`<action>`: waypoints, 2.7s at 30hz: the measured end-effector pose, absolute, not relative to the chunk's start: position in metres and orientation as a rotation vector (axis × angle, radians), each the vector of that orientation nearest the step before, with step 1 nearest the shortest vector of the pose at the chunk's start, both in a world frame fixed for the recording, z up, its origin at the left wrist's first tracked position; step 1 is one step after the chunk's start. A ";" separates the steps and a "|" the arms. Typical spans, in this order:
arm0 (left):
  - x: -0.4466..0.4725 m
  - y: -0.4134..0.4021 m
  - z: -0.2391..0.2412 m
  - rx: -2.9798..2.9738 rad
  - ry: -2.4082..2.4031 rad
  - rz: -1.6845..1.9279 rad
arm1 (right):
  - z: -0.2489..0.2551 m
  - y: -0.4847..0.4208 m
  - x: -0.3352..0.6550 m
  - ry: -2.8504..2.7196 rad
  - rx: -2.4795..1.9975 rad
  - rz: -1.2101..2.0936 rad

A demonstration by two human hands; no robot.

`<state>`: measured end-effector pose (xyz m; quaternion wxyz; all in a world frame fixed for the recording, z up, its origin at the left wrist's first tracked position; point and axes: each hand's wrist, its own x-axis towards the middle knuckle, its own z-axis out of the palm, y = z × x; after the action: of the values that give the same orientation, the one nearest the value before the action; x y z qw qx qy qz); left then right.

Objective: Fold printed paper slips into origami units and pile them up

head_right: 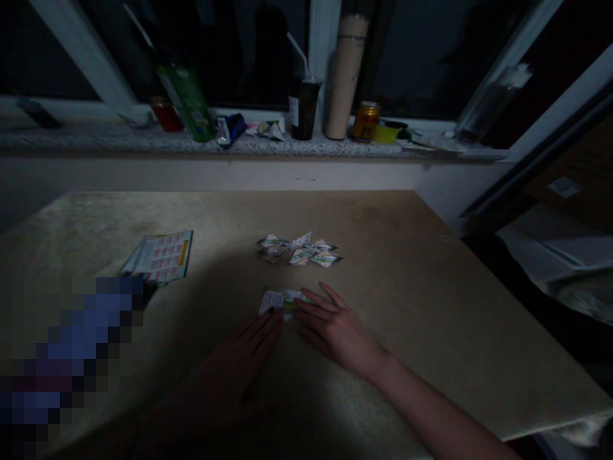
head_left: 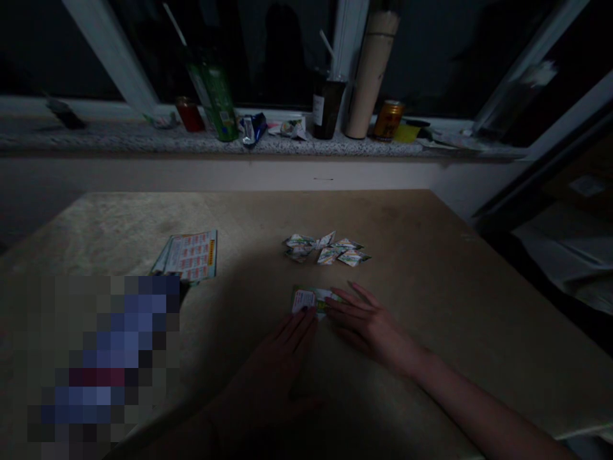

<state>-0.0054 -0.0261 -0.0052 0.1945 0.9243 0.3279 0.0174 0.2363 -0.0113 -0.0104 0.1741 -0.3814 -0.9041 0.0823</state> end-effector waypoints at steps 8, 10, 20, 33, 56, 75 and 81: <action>-0.006 -0.026 -0.003 2.569 0.927 0.035 | -0.010 -0.008 0.242 -2.566 -1.090 0.260; -0.006 -0.026 -0.003 2.569 0.931 0.040 | -0.009 -0.006 0.244 -2.550 -1.104 0.266; -0.005 -0.027 -0.002 2.571 0.936 0.056 | -0.007 -0.006 0.247 -2.538 -1.157 0.248; -0.006 -0.026 -0.001 2.596 0.925 0.043 | -0.008 -0.004 0.250 -2.518 -1.168 0.189; 0.025 0.003 0.015 2.825 1.126 0.102 | -0.007 -0.003 0.243 -2.433 -1.110 0.129; 0.008 0.009 -0.007 3.029 0.892 0.242 | -0.006 -0.007 0.224 -2.565 -1.059 0.051; 0.008 0.011 -0.002 2.983 0.914 0.497 | -0.006 0.003 0.220 -2.509 -0.987 -0.080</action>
<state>0.0083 0.0108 -0.0019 -0.0090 0.9442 0.2894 0.1572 0.2200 0.0032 -0.0061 0.2205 -0.3568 -0.9073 -0.0288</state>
